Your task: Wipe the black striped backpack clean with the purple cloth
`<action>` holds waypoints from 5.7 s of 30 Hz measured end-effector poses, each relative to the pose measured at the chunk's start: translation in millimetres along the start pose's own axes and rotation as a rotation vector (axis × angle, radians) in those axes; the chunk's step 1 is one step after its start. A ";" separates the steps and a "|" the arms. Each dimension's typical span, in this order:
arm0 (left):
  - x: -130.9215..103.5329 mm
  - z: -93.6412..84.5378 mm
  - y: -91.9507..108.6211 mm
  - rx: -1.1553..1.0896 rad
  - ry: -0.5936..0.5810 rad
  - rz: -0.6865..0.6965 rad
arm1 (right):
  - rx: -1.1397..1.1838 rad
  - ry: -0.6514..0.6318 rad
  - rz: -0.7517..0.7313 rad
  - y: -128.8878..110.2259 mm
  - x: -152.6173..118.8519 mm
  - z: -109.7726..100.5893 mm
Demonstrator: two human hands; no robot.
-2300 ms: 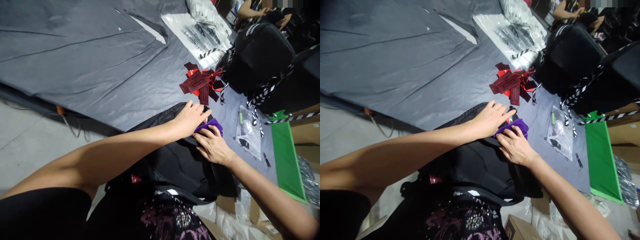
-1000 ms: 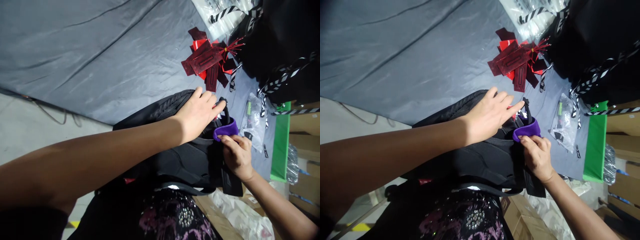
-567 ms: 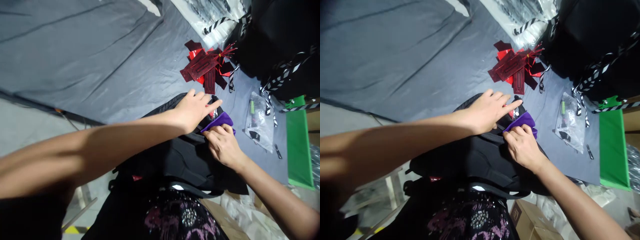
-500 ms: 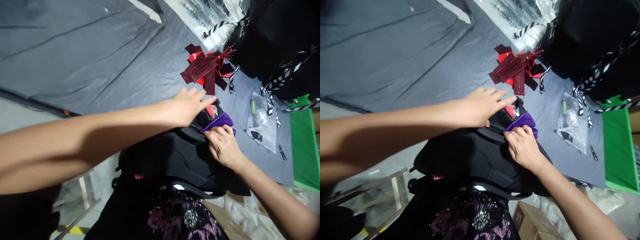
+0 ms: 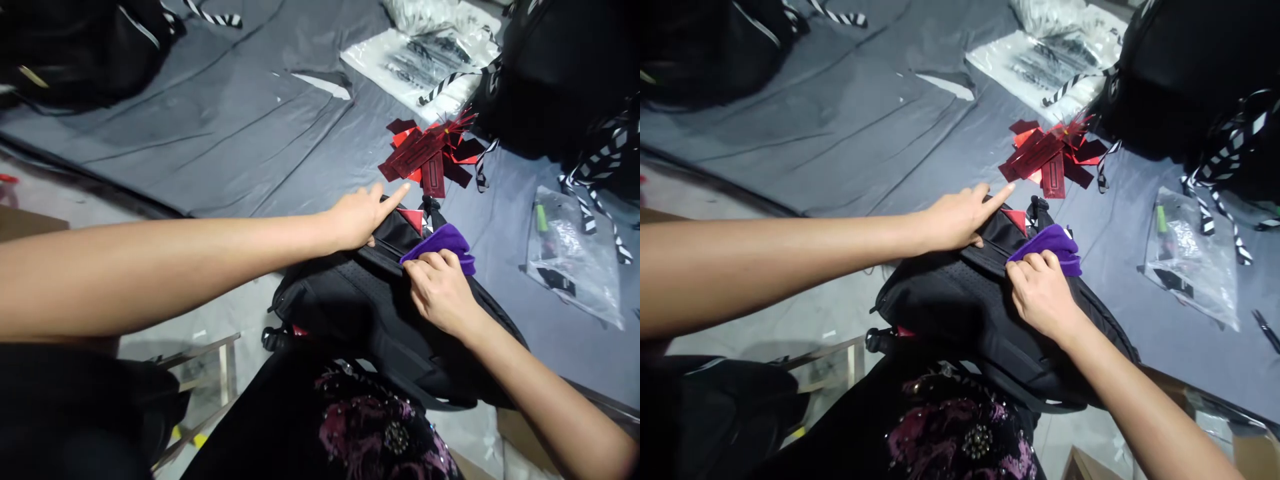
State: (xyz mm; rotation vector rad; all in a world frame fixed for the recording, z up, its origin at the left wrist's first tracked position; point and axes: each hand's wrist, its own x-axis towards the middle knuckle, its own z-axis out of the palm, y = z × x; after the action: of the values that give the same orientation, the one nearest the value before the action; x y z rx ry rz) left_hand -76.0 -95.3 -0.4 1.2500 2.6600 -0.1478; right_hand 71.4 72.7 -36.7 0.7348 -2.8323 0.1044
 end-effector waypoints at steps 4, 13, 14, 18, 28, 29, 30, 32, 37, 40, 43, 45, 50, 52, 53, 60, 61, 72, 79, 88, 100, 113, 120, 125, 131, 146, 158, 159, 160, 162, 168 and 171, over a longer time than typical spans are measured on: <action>-1.1 4.2 -5.3 0.026 0.039 0.042 | 0.008 -0.013 0.021 0.6 -0.6 -0.2; -3.0 0.6 -12.0 -0.174 0.041 0.085 | 0.126 -0.164 0.013 3.8 16.0 -16.2; -2.6 1.0 -12.2 -0.184 0.041 0.086 | 0.146 -0.185 -0.002 3.1 23.9 -16.1; -0.8 0.9 -12.8 -0.206 0.021 0.074 | 0.181 -0.231 -0.121 2.2 53.7 -9.1; 1.5 6.0 -18.7 -0.304 0.063 0.108 | 0.016 -0.221 -0.227 8.9 59.6 -5.9; 1.5 6.7 -19.0 -0.309 0.067 0.109 | 0.003 -0.212 -0.226 9.0 59.9 -5.4; 1.4 7.1 -19.1 -0.313 0.072 0.112 | -0.012 -0.200 -0.222 9.1 60.0 -4.8; 1.1 7.1 -19.1 -0.315 0.071 0.117 | -0.031 -0.187 -0.223 9.8 59.9 -4.2; 0.9 6.4 -18.4 -0.328 0.057 0.091 | -0.035 -0.208 -0.252 13.2 59.5 -5.7; 1.7 7.1 -18.5 -0.336 0.045 0.093 | -0.031 -0.213 -0.230 12.6 59.6 -6.0; 2.4 7.7 -18.7 -0.336 0.052 0.096 | -0.022 -0.236 -0.184 5.1 60.6 -5.5; 2.3 7.1 -18.5 -0.345 0.058 0.098 | -0.035 -0.247 -0.103 -4.0 61.3 -5.6; 0.9 3.4 -18.0 -0.356 0.019 0.087 | 0.029 -0.253 0.168 -29.5 62.4 -7.5; 0.6 2.6 -18.2 -0.350 0.017 0.086 | 0.042 -0.261 0.222 -36.4 62.6 -7.9; 0.5 2.5 -18.3 -0.348 0.016 0.088 | 0.025 -0.265 0.262 -38.8 62.5 -8.0; 1.7 6.4 -19.3 -0.357 0.053 0.093 | 0.056 -0.231 0.317 -41.7 64.8 -7.3; 1.9 7.0 -19.5 -0.362 0.060 0.097 | 0.038 -0.231 0.324 -41.1 65.4 -7.1; 0.9 6.7 -19.5 -0.368 0.067 0.099 | -0.051 -0.250 0.238 -20.9 42.3 -15.4; 0.6 8.5 -19.4 -0.353 0.097 0.101 | -0.012 -0.261 0.009 -8.4 54.5 -6.8; 1.2 9.0 -19.3 -0.353 0.104 0.099 | -0.017 -0.250 -0.022 -6.5 55.5 -5.3; 0.6 6.3 -19.0 -0.390 0.076 0.099 | -0.038 -0.236 -0.067 -2.5 59.8 -4.3; 2.1 9.3 -18.3 -0.362 0.093 0.099 | -0.063 -0.190 -0.041 -2.1 49.2 -3.5; 4.3 12.1 -17.4 -0.342 0.096 0.094 | -0.080 -0.155 -0.031 -4.7 56.6 2.4; 3.8 5.5 -14.4 -0.331 0.056 0.059 | -0.049 -0.164 0.026 -13.1 53.5 -0.6; 4.0 3.8 -12.4 -0.321 0.047 0.048 | 0.031 -0.226 0.172 -24.4 56.2 -3.5; 4.6 12.8 -16.0 -0.357 0.098 0.078 | -0.027 -0.502 0.307 -21.6 55.9 -22.1; 4.3 13.9 -17.7 -0.377 0.114 0.091 | 0.164 -0.506 0.417 -32.2 68.7 -21.6; 4.0 13.7 -17.8 -0.378 0.118 0.090 | 0.171 -0.489 0.415 -32.6 69.1 -20.5; 3.8 13.6 -17.9 -0.378 0.122 0.089 | 0.204 -0.453 0.390 -32.1 69.0 -18.9; 3.5 13.5 -18.2 -0.380 0.125 0.089 | 0.272 -0.351 0.321 -27.1 65.8 -15.9; 6.4 12.4 -20.4 -0.371 0.080 0.074 | 0.061 -0.022 0.371 5.6 24.5 -14.6; 7.1 13.3 -20.6 -0.366 0.080 0.096 | 0.107 0.119 0.451 14.7 9.5 -9.6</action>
State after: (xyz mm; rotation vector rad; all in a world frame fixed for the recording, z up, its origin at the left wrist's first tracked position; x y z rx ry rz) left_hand -94.5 -105.4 -14.8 1.2748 2.5284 0.3927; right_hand 57.9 82.2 -25.4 0.0895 -2.8387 0.3576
